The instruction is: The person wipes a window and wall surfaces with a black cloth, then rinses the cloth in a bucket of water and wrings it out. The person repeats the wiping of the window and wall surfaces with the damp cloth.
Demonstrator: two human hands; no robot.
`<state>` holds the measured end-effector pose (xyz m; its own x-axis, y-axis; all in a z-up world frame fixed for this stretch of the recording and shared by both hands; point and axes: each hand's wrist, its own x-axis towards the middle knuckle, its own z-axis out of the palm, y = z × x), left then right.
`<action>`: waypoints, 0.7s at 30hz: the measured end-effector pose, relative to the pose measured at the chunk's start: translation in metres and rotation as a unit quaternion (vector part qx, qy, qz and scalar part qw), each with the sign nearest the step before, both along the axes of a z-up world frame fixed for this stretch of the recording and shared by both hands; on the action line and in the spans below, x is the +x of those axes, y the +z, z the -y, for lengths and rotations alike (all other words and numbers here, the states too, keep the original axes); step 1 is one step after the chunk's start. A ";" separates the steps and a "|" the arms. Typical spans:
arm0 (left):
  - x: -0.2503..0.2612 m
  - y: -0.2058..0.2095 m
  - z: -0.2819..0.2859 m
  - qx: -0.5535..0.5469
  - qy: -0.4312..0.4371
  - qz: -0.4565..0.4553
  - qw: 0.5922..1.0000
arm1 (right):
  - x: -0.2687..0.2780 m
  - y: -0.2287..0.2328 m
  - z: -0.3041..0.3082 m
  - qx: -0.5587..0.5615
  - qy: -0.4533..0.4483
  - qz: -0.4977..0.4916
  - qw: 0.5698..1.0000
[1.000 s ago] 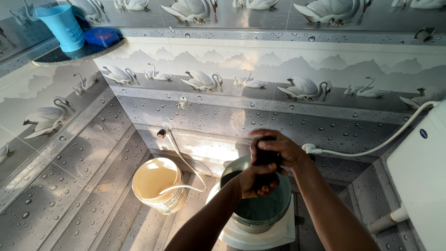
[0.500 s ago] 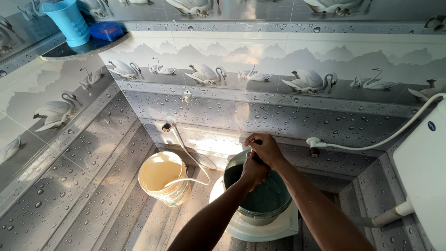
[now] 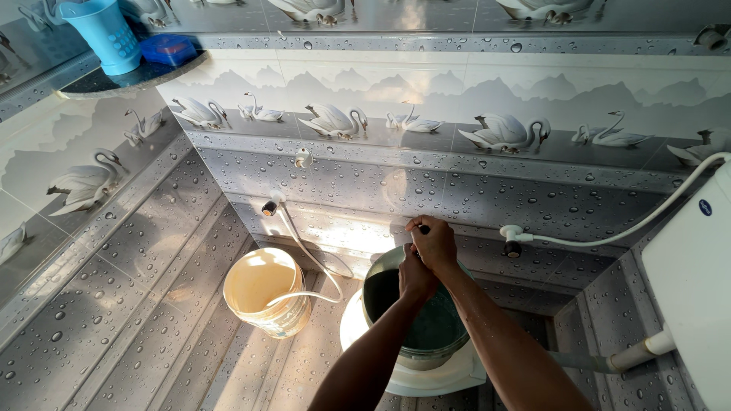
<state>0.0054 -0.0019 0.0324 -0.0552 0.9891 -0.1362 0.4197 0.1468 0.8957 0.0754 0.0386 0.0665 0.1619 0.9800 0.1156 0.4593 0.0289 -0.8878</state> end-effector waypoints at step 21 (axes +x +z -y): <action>0.020 -0.049 -0.027 -0.040 0.077 -0.029 0.996 | -0.014 -0.016 -0.012 -0.021 -0.138 0.067 0.988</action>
<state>0.0251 0.0255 -0.0170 -0.2157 0.9542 -0.2074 0.4373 0.2843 0.8532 0.0612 0.0506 0.0501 0.4105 0.9046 0.1151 0.5576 -0.1492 -0.8166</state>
